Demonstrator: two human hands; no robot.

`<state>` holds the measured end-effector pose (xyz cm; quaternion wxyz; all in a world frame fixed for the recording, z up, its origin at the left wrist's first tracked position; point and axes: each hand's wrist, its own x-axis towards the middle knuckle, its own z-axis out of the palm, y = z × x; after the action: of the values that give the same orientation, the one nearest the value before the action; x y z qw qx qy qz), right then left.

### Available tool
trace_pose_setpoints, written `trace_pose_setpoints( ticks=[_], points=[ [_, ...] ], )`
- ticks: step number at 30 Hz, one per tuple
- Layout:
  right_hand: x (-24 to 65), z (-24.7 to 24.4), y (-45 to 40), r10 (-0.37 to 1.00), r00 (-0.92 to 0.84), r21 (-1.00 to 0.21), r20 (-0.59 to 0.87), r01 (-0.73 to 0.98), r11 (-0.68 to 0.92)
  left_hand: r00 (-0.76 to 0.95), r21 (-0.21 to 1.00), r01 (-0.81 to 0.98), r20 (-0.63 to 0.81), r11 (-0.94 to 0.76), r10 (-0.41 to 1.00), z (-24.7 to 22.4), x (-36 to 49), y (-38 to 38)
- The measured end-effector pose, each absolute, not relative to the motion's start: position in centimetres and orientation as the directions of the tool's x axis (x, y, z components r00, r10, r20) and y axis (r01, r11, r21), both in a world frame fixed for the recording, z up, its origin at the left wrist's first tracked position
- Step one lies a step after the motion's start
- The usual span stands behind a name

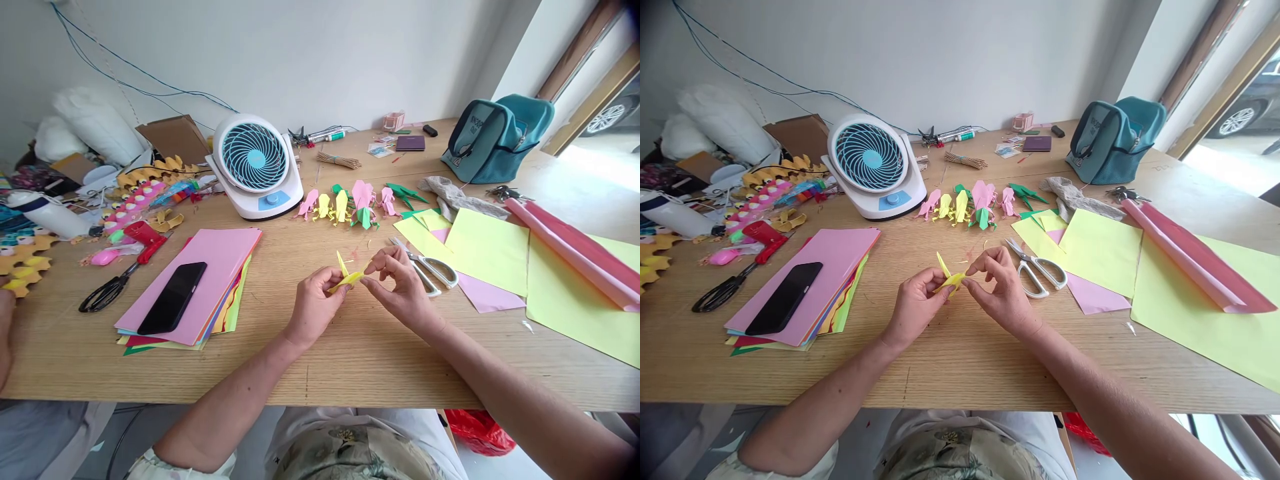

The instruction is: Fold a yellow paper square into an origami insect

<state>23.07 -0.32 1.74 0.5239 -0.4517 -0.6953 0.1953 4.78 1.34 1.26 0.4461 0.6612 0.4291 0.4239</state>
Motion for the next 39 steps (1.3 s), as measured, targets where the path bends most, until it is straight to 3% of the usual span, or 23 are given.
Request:
trace_pose_setpoints(
  ticks=[5,14,23,34,39],
  points=[
    [23.0,1.5,-0.2,0.855,-0.050,-0.784,0.516,0.374,0.495,0.290,0.928,0.217,0.235,-0.303,0.928,0.9,4.8,1.3],
    [22.7,1.0,0.1,0.964,-0.026,-0.946,0.265,0.184,0.265,0.293,0.908,0.257,0.253,-0.331,0.922,0.8,5.0,1.2],
    [22.3,0.5,0.3,0.974,-0.002,-0.974,0.227,0.020,0.227,0.313,0.905,0.263,0.247,-0.334,0.917,0.6,4.9,1.2],
    [22.4,0.5,0.5,0.970,-0.011,-0.970,0.242,0.017,0.242,0.386,0.994,0.083,0.029,-0.066,0.922,1.9,5.1,1.3],
    [23.0,1.1,-0.3,0.967,-0.061,-0.930,0.247,0.266,0.254,0.445,0.975,0.218,-0.069,-0.033,0.893,2.5,4.1,1.8]
  ],
)
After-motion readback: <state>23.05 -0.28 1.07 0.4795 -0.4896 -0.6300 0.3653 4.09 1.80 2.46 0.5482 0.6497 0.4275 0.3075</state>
